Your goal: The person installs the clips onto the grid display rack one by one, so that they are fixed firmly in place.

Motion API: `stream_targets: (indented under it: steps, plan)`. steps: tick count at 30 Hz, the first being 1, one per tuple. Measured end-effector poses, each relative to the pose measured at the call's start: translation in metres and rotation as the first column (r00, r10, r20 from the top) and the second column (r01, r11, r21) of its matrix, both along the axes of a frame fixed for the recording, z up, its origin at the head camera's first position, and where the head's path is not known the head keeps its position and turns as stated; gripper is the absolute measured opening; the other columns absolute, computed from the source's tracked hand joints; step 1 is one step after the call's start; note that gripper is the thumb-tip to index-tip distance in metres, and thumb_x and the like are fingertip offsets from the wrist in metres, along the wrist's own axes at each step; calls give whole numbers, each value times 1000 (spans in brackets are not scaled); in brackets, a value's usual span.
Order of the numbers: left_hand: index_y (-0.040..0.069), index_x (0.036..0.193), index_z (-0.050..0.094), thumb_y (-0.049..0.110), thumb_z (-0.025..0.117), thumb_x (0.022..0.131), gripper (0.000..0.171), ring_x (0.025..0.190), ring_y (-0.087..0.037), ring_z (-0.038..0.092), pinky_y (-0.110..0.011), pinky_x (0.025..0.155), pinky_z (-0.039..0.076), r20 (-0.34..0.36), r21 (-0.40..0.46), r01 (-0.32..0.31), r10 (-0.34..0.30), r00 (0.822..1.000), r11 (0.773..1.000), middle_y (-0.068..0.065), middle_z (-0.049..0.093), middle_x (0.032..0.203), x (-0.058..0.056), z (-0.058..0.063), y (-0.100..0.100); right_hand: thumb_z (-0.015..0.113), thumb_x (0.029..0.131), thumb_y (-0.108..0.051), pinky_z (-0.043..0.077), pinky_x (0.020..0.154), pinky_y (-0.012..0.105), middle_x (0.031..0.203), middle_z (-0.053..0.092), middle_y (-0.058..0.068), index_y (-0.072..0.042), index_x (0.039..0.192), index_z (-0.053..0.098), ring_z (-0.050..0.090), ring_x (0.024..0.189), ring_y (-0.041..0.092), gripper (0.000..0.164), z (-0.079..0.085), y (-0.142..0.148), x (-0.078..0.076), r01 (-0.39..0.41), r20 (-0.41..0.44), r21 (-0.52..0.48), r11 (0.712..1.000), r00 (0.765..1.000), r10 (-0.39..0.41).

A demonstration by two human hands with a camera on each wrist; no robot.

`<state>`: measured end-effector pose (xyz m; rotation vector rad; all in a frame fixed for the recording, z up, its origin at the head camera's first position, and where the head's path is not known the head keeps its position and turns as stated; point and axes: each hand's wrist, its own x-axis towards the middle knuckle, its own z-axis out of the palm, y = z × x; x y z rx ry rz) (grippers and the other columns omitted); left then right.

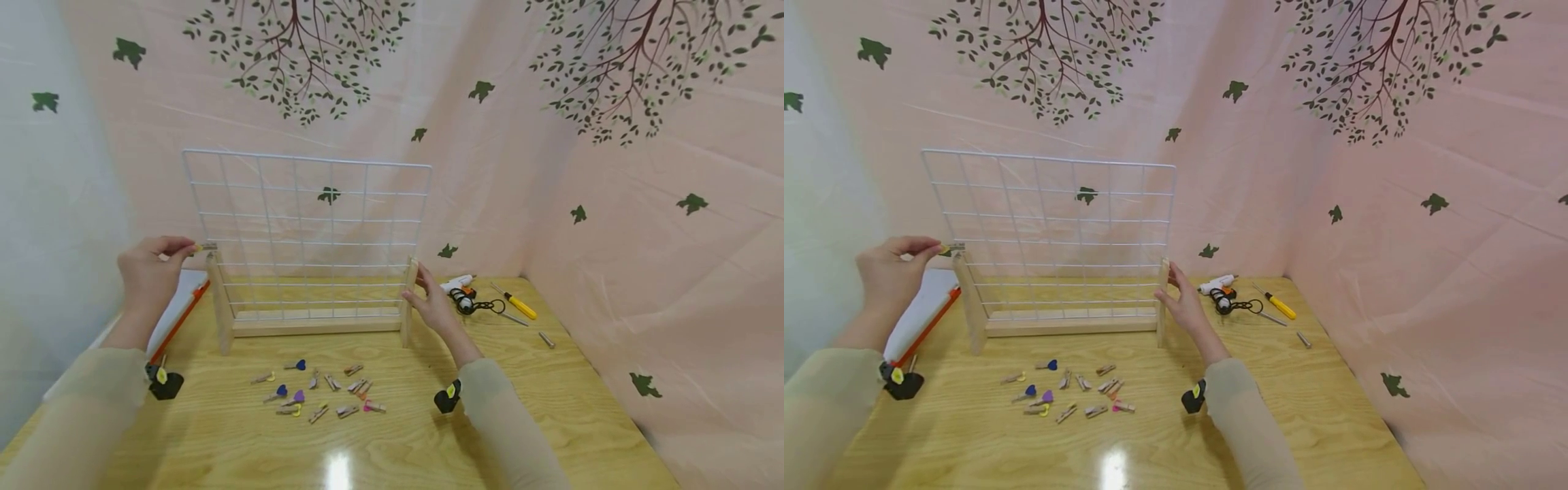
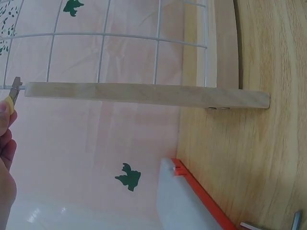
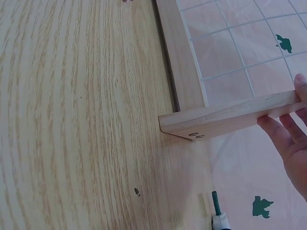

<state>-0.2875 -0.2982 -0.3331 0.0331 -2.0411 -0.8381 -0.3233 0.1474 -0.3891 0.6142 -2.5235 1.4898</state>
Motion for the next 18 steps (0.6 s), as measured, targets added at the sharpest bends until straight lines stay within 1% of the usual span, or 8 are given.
stream_targets:
  steps: [4, 6, 8, 9, 11, 13, 15, 18]
  plan:
    - [2, 88, 70, 15, 69, 77, 16, 62, 16, 41, -6, 54, 31, 1, 24, 24, -24, 1000, 999, -14, 65, 79, 1, -3, 1, 57, 87, -19, 47, 84, 42, 139, 34, 14, -15, 143, 17, 36, 124, 33, 69, -9, 4, -10, 0, -1, 5, 1000, 1000, 0]
    - [4, 94, 70, 16, 69, 78, 20, 64, 17, 40, -6, 58, 30, 8, 19, 10, -10, 1000, 1000, -13, 64, 81, 4, -5, 1, 58, 86, -23, 47, 85, 40, 139, 35, 11, -18, 143, 17, 37, 125, 29, 71, -16, 5, -16, 4, 4, 5, 1000, 1000, -4]
    - [5, 99, 69, 15, 69, 77, 24, 66, 15, 39, -6, 62, 29, -17, 3, 3, -3, 1000, 1000, -13, 64, 84, 9, -6, 4, 58, 84, -28, 47, 86, 39, 139, 35, 7, -23, 143, 17, 37, 125, 25, 72, -22, 7, -21, 17, 9, 8, 1000, 1000, -17]
    - [5, 100, 68, 13, 71, 75, 26, 67, 14, 38, -7, 63, 29, -37, -9, 3, -3, 999, 1000, -14, 63, 85, 12, -6, 6, 58, 84, -28, 46, 86, 40, 139, 35, 7, -23, 143, 17, 37, 125, 26, 72, -23, 7, -22, 11, 5, 7, 1000, 1000, -11]
    - [4, 99, 68, 8, 73, 72, 27, 69, 11, 39, -7, 64, 29, -76, -45, 23, -27, 997, 999, -14, 62, 84, 19, -10, 11, 58, 84, -29, 46, 87, 40, 139, 35, 7, -23, 143, 17, 37, 125, 26, 72, -24, 7, -23, 13, -1, 2, 1000, 1000, -13]
    - [1, 95, 68, 4, 75, 68, 28, 68, 7, 41, -7, 63, 32, -80, -86, 80, -87, 993, 993, -14, 62, 82, 26, -16, 19, 58, 84, -29, 46, 87, 41, 139, 36, 7, -24, 143, 17, 36, 125, 26, 72, -24, 7, -23, 12, -3, -4, 1000, 1000, -12]
    - [0, 93, 67, 5, 76, 67, 28, 67, 4, 45, -9, 59, 37, -31, -136, 136, -141, 989, 981, -11, 61, 77, 33, -27, 26, 58, 85, -28, 46, 87, 41, 138, 36, 7, -24, 143, 17, 36, 126, 26, 72, -24, 7, -23, 8, -1, -9, 1000, 1000, -8]
    - [2, 92, 68, 9, 76, 68, 27, 63, -5, 51, -16, 54, 42, 107, -209, 223, -204, 973, 952, -6, 61, 72, 42, -50, 37, 58, 85, -26, 46, 87, 40, 138, 36, 7, -23, 143, 16, 36, 125, 26, 72, -24, 7, -23, 6, 3, -10, 1000, 1000, -6]
